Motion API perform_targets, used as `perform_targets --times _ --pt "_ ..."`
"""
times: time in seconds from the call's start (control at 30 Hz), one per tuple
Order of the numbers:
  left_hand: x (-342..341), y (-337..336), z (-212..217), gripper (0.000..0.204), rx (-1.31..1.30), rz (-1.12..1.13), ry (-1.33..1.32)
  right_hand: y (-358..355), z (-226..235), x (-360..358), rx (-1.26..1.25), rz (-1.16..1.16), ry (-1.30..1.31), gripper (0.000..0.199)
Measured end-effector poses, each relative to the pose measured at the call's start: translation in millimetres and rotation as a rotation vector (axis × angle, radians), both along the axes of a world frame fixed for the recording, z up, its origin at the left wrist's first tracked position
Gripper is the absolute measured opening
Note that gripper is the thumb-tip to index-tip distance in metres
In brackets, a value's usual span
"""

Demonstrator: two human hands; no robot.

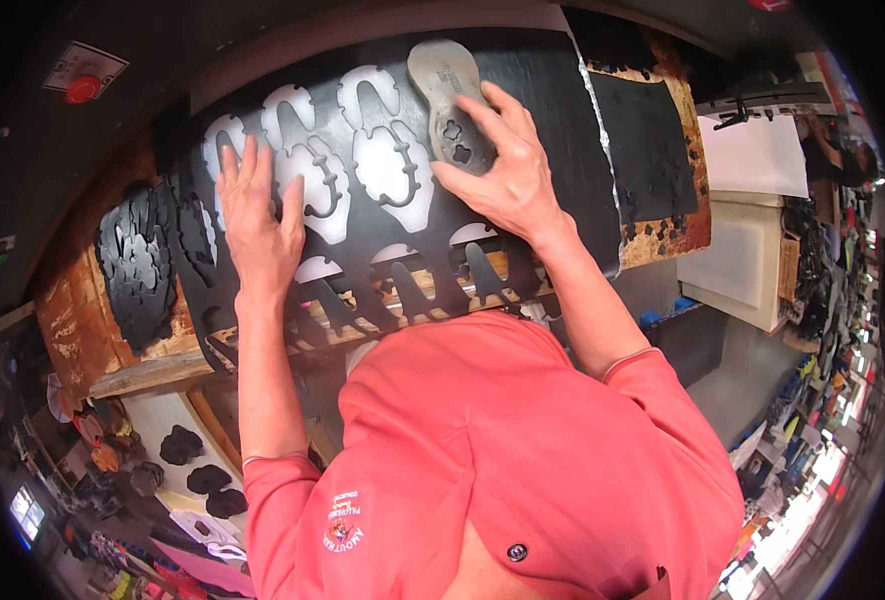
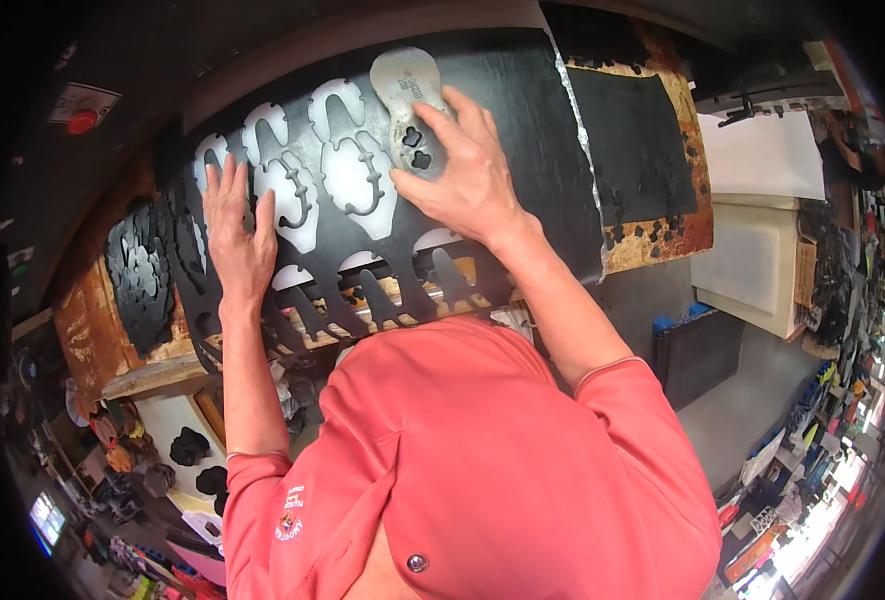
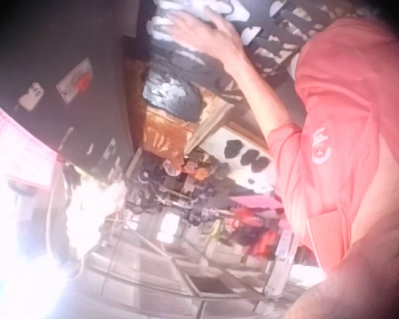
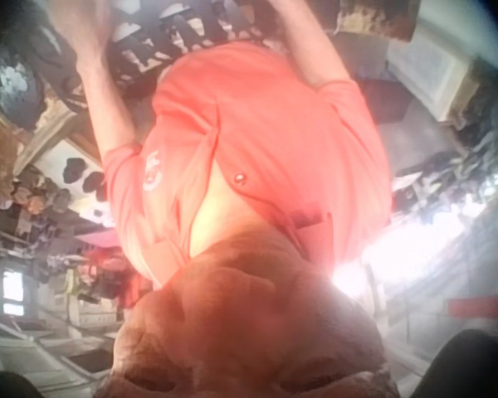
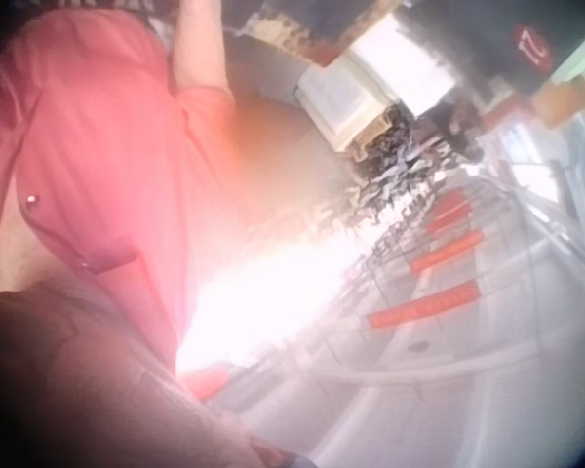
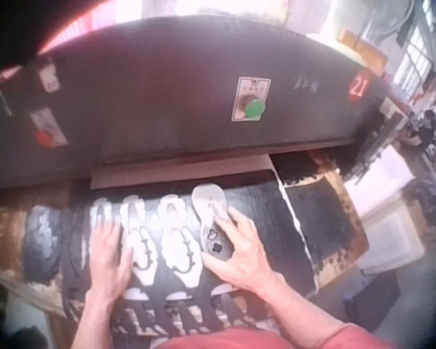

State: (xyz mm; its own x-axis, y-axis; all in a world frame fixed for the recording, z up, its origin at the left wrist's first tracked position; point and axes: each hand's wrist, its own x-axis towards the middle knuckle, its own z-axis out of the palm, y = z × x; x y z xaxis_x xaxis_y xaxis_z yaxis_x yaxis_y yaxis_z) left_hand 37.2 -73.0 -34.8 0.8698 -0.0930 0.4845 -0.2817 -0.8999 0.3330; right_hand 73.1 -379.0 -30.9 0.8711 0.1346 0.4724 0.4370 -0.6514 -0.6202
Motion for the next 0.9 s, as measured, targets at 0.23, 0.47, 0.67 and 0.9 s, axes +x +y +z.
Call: perform_targets --times 0.23,0.47,0.67,0.9 --pt "-99 -51 38 0.005 -0.372 -0.118 0.225 -15 -13 -19 0.029 0.011 -0.032 0.068" --pt "-112 -96 -16 0.025 -0.165 -0.212 -0.059 -20 -4 -16 0.158 0.025 0.101 0.063" --pt "-116 -93 -10 0.021 -0.164 -0.146 -0.050 -44 37 -16 0.441 -0.107 -0.249 0.010" --pt "-117 -94 -17 0.021 -0.185 -0.121 -0.108 -57 70 6 0.266 -0.066 -0.444 0.014"
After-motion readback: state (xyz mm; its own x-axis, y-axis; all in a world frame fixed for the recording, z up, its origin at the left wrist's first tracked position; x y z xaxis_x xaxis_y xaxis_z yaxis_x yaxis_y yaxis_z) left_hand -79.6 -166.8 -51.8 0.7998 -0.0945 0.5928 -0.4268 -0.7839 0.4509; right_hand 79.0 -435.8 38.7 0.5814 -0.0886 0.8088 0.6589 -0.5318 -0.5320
